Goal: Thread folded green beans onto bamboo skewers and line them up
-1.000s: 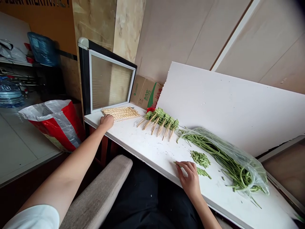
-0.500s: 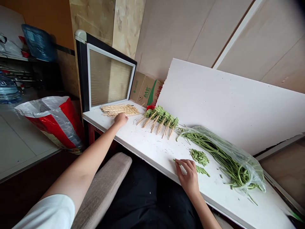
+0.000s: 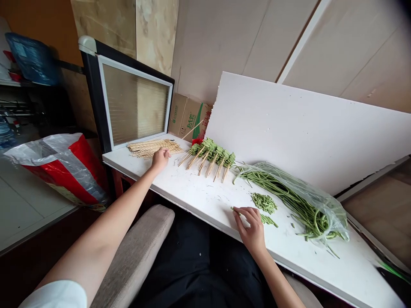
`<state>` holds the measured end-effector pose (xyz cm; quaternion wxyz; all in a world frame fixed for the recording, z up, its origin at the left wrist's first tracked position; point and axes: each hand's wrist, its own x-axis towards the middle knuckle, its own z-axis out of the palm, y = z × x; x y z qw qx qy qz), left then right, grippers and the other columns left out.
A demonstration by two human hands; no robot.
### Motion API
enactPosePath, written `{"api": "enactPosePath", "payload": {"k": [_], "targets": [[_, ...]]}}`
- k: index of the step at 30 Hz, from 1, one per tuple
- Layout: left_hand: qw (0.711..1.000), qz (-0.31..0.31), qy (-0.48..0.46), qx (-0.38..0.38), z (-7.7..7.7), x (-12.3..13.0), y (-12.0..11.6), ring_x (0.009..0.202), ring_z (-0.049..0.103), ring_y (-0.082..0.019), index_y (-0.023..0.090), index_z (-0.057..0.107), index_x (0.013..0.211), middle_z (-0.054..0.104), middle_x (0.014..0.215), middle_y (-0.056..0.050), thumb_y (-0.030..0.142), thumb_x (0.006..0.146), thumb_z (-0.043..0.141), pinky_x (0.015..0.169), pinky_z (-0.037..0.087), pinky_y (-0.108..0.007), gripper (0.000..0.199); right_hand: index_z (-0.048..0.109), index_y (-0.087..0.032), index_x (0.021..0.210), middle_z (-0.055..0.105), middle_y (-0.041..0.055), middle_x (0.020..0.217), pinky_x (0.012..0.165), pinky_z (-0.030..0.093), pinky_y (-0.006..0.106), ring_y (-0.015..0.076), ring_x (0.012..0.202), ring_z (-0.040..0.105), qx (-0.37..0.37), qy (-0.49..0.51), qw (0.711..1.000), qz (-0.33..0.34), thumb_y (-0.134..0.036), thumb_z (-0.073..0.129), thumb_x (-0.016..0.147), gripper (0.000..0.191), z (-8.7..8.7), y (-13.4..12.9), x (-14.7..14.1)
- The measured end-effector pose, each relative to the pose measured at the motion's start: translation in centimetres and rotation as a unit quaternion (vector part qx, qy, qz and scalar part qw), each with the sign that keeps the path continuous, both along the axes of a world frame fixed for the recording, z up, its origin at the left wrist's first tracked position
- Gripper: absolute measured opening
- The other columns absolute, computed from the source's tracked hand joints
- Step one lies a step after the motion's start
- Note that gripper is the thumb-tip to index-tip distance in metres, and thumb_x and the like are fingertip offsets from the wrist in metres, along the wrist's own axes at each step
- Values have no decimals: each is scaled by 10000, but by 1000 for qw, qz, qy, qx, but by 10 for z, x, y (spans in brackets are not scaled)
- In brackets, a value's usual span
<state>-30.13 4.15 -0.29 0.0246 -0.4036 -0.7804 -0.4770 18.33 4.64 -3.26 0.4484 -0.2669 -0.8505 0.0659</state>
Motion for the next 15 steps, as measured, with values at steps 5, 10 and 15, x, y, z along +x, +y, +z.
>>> {"api": "enactPosePath", "payload": {"k": [5, 10, 15], "targets": [[979, -163, 20, 120, -4, 80, -36, 773, 705, -192, 195, 668, 1073, 749, 808, -37, 228, 999, 471, 751, 520, -295, 213, 799, -233, 1106, 788, 127, 1077, 780, 611, 463, 308, 974, 709, -130, 108, 985, -27, -479, 685, 994, 293, 5, 4, 14], [961, -250, 4, 115, -21, 157, -68, 688, 660, -175, 232, 688, 999, 686, 718, 0, 275, 1004, 500, 730, 504, -294, 193, 799, -208, 1164, 808, 139, 1114, 784, 646, 446, 307, 951, 763, -247, 242, 936, -63, -578, 770, 904, 453, -1, 20, 56], [959, -278, 11, 60, -38, 193, -80, 696, 672, -197, 266, 696, 935, 685, 707, -9, 274, 986, 495, 715, 515, -314, 207, 778, -212, 980, 813, 117, 1019, 844, 659, 480, 297, 912, 778, -292, 369, 881, -38, -647, 811, 838, 459, -5, 42, 105]]}}
